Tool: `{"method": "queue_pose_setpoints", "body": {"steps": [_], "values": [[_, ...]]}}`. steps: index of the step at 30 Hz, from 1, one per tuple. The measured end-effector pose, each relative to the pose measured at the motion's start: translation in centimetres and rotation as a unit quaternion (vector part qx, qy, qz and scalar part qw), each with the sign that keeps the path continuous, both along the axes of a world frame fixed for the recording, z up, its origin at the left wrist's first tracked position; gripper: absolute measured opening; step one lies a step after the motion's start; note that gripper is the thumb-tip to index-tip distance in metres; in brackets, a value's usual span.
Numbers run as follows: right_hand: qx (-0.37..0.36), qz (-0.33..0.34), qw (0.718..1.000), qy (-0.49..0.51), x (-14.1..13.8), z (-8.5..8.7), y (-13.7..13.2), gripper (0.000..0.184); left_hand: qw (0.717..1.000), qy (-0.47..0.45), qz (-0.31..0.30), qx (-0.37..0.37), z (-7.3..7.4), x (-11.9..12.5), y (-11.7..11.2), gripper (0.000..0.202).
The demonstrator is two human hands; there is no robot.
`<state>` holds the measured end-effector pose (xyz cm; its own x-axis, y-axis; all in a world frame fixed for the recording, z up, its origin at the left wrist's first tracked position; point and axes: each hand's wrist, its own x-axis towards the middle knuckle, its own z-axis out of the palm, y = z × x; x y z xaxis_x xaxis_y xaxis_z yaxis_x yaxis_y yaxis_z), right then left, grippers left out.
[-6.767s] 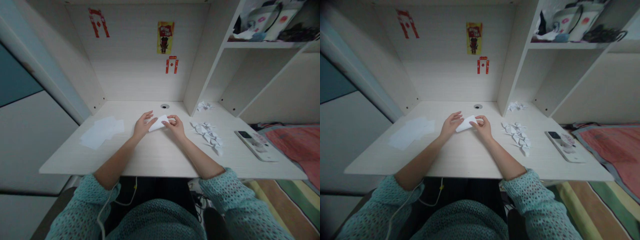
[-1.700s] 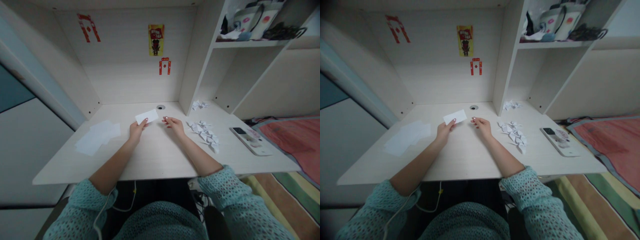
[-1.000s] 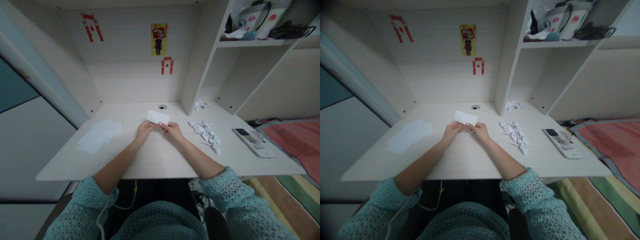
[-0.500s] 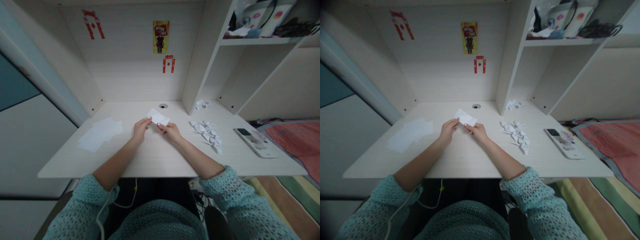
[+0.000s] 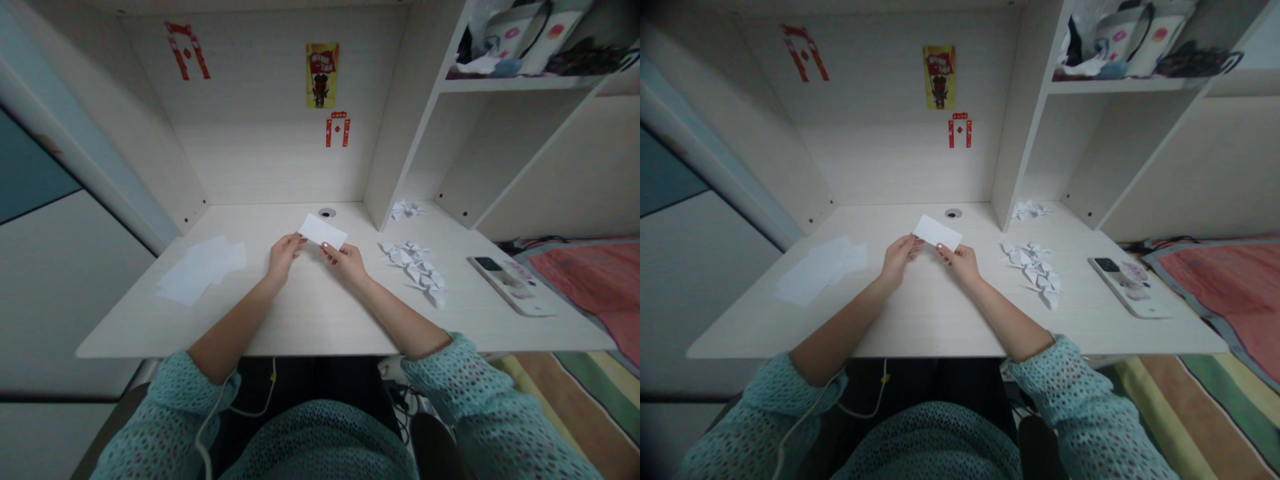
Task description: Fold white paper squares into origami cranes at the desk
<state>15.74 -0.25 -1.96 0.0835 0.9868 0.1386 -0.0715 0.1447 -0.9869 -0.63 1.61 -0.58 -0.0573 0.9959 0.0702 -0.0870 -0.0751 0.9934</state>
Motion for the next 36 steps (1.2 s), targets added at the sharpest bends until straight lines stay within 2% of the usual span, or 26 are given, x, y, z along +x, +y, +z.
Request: {"method": "queue_pose_setpoints", "body": {"steps": [2,6,9,12,16,19,22,28,32,36], "values": [[-0.001,-0.007,1.000,0.007,0.0,0.1,0.0,0.040,0.999,0.007,-0.039,-0.001,0.1,0.7,-0.6,0.044],[-0.008,-0.005,1.000,-0.008,0.0,-0.1,0.0,0.039,0.997,0.037,-0.064,0.017,0.3,1.0,-1.0,0.042],[-0.007,0.022,0.999,-0.026,-0.2,-0.3,0.0,0.039,0.996,0.077,-0.041,0.030,0.1,1.0,-1.0,0.036],[-0.008,0.037,0.999,-0.034,-0.3,-0.4,0.1,0.039,0.997,0.077,-0.004,0.028,-0.2,1.0,-0.8,0.037],[-0.013,-0.017,1.000,0.007,0.2,0.0,0.4,0.043,0.996,0.073,0.042,0.023,-0.4,0.7,-0.4,0.037],[-0.009,-0.070,0.996,0.057,0.7,0.5,0.5,0.047,0.995,0.092,0.038,0.028,-0.5,0.5,-0.3,0.035],[0.001,-0.059,0.996,0.065,1.0,0.8,0.6,0.048,0.988,0.139,0.013,0.059,-0.8,0.5,-0.3,0.032],[0.069,0.003,0.996,-0.057,0.5,0.1,0.7,0.031,0.971,0.210,0.008,0.116,-1.1,0.2,0.0,0.028],[0.077,-0.002,0.992,-0.105,0.1,-0.5,0.5,0.031,0.980,0.167,-0.005,0.112,-1.2,0.0,0.1,0.028],[0.097,-0.045,0.984,-0.143,0.0,-0.5,0.3,0.032,0.992,0.101,-0.042,0.058,-1.1,0.3,0.1,0.028]]}}
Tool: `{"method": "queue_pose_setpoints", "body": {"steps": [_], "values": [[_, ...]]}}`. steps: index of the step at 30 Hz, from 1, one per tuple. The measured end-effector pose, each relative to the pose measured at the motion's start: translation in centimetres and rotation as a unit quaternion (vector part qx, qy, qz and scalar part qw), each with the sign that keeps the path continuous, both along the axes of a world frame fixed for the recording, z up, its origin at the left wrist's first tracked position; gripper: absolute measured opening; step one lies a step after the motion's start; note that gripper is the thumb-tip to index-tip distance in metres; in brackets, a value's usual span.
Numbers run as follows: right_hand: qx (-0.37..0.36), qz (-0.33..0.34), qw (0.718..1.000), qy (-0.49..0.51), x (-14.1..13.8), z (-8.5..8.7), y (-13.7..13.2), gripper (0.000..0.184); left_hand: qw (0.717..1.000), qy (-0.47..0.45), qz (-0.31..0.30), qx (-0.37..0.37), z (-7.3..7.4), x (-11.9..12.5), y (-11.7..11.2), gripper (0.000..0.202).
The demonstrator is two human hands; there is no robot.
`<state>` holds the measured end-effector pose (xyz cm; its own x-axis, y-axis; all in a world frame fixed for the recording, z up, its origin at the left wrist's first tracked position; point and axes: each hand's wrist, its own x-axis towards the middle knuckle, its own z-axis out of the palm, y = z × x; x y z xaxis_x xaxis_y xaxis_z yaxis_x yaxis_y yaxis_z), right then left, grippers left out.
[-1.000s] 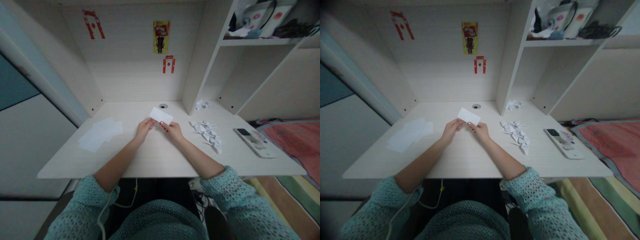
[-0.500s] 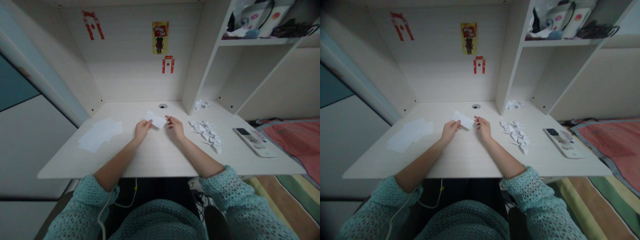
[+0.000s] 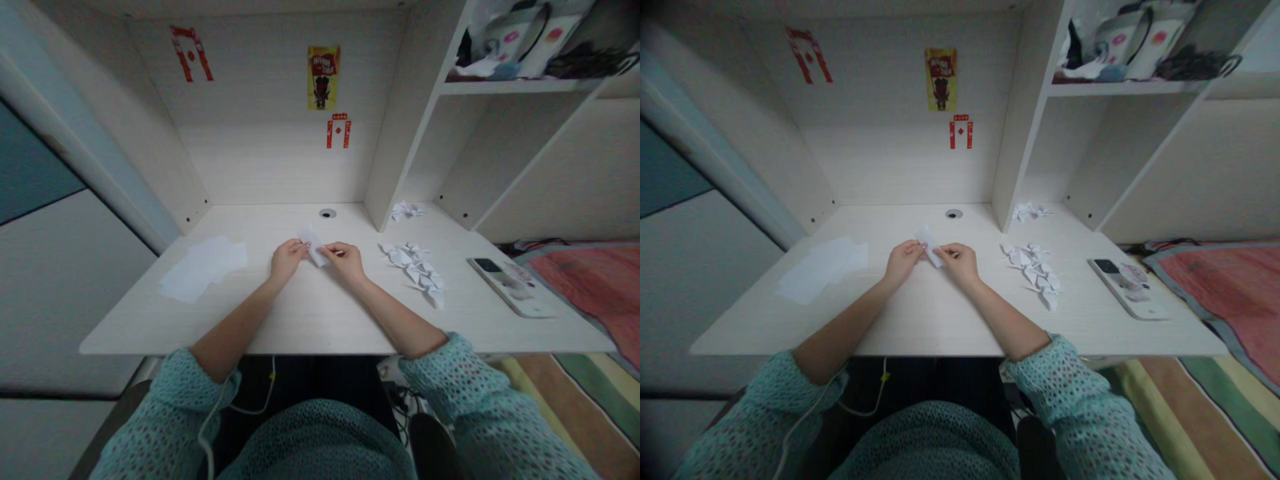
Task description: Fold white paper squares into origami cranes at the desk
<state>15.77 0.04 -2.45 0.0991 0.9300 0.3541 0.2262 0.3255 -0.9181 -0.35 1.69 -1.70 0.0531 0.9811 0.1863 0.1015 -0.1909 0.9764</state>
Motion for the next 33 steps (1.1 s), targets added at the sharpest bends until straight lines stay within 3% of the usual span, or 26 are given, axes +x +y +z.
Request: {"method": "queue_pose_setpoints", "body": {"steps": [5,9,15,20,26,33], "values": [[0.066,-0.064,0.993,-0.071,0.3,0.5,-0.5,0.027,0.997,-0.033,-0.049,-0.047,0.6,0.7,-0.8,0.049],[0.062,-0.064,0.992,-0.086,0.2,0.8,-0.8,0.027,0.997,-0.013,-0.073,-0.028,1.1,1.0,-1.2,0.046],[0.021,-0.020,1.000,-0.004,0.3,0.5,-0.1,0.034,0.996,-0.062,-0.054,-0.029,0.2,0.6,-0.2,0.048],[0.001,-0.055,0.995,0.085,1.0,-0.5,1.5,0.033,0.997,-0.053,-0.052,-0.034,-0.4,0.6,0.1,0.042],[-0.029,-0.042,0.989,0.141,1.8,-0.8,2.2,0.035,0.996,0.031,-0.034,-0.070,0.8,-0.2,-0.2,0.025],[-0.049,-0.031,0.987,0.147,2.3,-0.5,2.3,0.039,0.994,0.053,-0.034,-0.085,1.6,-0.7,0.0,0.022]]}}
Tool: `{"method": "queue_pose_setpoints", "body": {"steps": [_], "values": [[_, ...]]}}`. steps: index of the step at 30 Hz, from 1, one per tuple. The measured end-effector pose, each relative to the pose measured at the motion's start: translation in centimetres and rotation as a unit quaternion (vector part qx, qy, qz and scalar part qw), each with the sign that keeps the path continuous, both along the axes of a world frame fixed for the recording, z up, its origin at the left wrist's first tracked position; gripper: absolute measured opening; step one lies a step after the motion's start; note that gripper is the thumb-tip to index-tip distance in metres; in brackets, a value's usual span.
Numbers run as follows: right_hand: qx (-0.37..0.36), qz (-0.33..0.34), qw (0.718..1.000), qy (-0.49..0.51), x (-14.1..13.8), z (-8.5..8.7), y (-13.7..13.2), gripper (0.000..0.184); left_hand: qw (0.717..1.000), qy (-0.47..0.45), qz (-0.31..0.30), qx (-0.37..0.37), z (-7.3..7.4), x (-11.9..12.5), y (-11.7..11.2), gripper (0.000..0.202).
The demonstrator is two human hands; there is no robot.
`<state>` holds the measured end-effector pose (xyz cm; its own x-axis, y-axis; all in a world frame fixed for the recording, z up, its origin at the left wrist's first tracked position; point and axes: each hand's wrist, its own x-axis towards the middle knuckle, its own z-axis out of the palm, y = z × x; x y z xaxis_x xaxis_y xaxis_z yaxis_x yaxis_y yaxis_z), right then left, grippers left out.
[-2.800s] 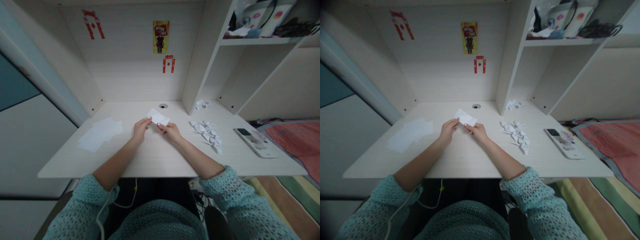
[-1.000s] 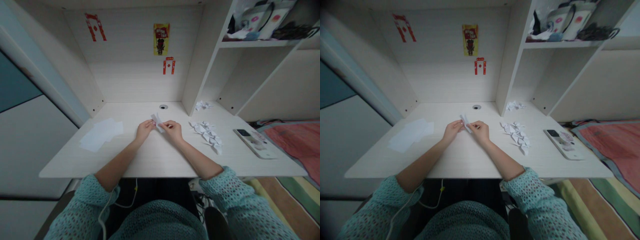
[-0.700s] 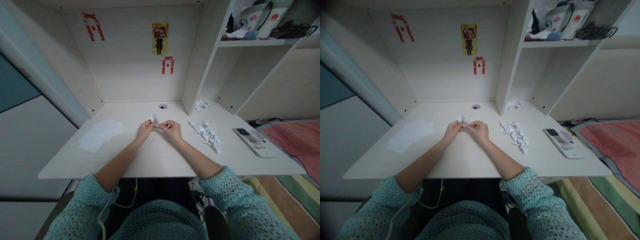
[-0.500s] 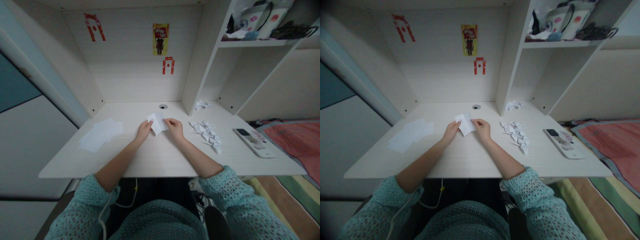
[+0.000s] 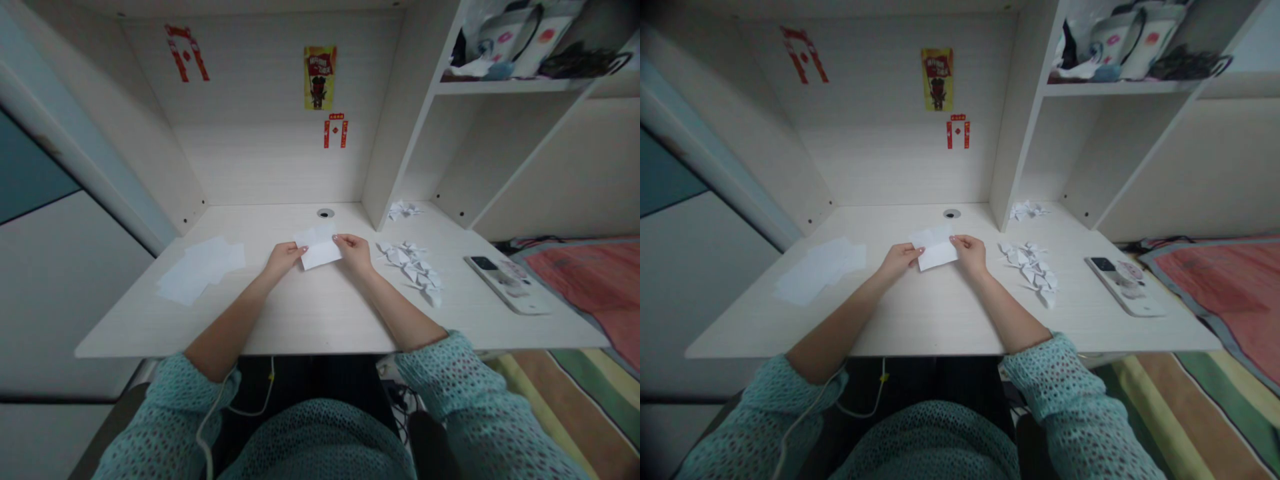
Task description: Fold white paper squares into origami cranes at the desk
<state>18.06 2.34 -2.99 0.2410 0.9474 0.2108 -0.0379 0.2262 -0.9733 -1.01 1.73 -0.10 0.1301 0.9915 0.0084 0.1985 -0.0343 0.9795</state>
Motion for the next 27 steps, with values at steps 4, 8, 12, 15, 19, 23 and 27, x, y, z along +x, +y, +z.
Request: {"method": "queue_pose_setpoints", "body": {"steps": [4,8,12,15,19,23,27], "values": [[-0.008,-0.001,1.000,0.008,0.0,-0.1,0.1,0.038,1.000,-0.005,-0.004,0.004,-0.2,0.0,0.0,0.022],[-0.016,0.004,1.000,0.011,0.0,0.0,0.2,0.039,1.000,-0.013,-0.015,0.015,-0.7,-0.2,0.3,0.031],[-0.024,0.017,0.999,0.025,-0.3,0.4,-0.2,0.039,0.999,-0.048,0.007,0.012,-0.9,-0.4,0.6,0.042],[-0.027,0.006,0.998,0.052,-0.6,0.8,-0.7,0.039,0.997,-0.073,0.019,0.007,-0.8,-0.4,0.6,0.045],[-0.018,0.028,0.998,0.056,-1.0,1.2,-1.2,0.036,0.998,-0.061,0.005,-0.002,-0.7,-0.2,0.4,0.046],[-0.001,0.036,0.998,0.046,-0.8,1.0,-0.8,0.031,0.997,-0.079,0.000,0.014,-0.9,0.0,0.4,0.044],[0.048,0.039,0.998,-0.011,-0.2,0.6,-0.4,0.023,0.995,-0.085,0.023,0.041,-0.9,0.1,0.3,0.035]]}}
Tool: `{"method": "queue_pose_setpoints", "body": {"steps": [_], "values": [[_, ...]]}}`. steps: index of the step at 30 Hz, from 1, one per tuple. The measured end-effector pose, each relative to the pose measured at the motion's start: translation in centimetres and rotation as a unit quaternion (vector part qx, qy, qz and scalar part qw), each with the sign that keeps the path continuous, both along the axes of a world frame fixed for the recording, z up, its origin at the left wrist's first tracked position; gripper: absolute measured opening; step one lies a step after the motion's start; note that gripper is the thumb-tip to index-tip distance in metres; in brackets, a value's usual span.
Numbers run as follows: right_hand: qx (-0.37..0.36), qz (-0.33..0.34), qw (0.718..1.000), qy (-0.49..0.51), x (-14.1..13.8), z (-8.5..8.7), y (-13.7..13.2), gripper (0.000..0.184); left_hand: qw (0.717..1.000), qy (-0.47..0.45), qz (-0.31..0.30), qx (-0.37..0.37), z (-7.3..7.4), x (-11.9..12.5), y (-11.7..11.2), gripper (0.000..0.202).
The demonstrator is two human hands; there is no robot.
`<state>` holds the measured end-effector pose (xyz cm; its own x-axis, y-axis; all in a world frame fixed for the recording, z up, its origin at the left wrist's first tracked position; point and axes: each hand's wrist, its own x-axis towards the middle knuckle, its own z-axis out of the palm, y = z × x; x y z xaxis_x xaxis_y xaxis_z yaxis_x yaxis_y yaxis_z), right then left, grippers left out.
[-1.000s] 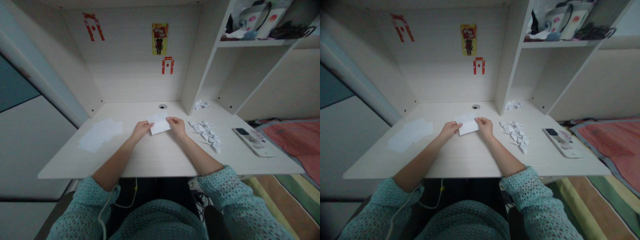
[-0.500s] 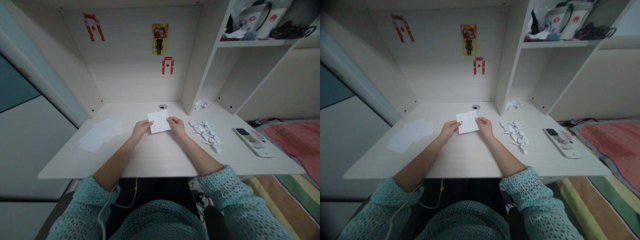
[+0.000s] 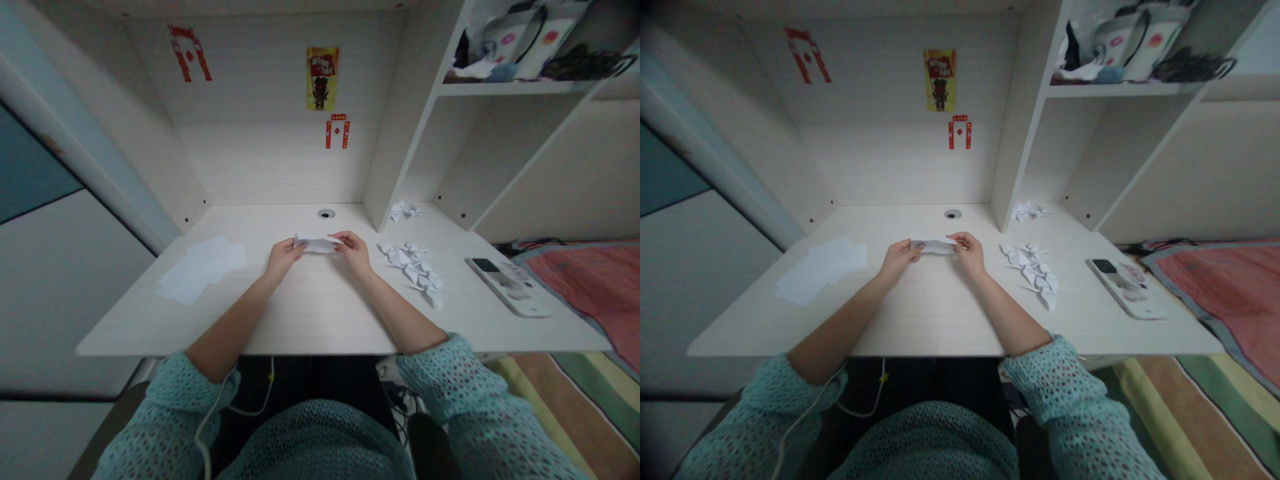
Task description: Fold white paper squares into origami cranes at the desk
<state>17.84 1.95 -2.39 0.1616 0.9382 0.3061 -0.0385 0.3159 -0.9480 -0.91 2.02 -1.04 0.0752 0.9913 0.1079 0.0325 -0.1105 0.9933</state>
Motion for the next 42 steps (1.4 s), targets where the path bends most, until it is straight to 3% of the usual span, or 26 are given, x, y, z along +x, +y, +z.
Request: {"method": "queue_pose_setpoints", "body": {"steps": [5,11,16,22,26,29,32,42], "values": [[0.018,-0.034,0.998,-0.040,0.4,-0.3,0.2,0.031,0.992,0.020,0.080,0.097,0.6,-0.2,-0.2,0.028],[-0.013,0.015,1.000,0.015,0.1,-0.5,0.3,0.035,0.975,0.060,0.116,0.177,1.6,-0.5,-1.3,0.021],[-0.092,0.068,0.985,0.126,0.1,0.3,0.0,0.030,0.951,0.129,0.132,0.248,2.4,-0.5,-2.2,0.031],[-0.133,0.105,0.975,0.146,-0.2,0.3,-0.2,0.038,0.948,0.161,0.107,0.254,2.3,-0.5,-2.3,0.037],[-0.103,0.054,0.980,0.160,-0.1,-0.1,0.1,0.035,0.976,0.034,0.115,0.183,1.4,-0.4,-1.2,0.044],[-0.074,0.035,0.985,0.149,0.2,-0.1,0.3,0.034,0.992,-0.080,0.085,0.038,0.9,-0.6,-0.2,0.050],[-0.057,0.038,0.991,0.116,0.3,-0.1,0.3,0.034,0.991,-0.114,0.030,-0.064,0.9,-0.7,0.3,0.058],[-0.049,0.035,0.995,0.078,0.3,-0.2,0.4,0.031,0.991,-0.076,-0.062,-0.095,1.1,0.0,-0.5,0.052]]}}
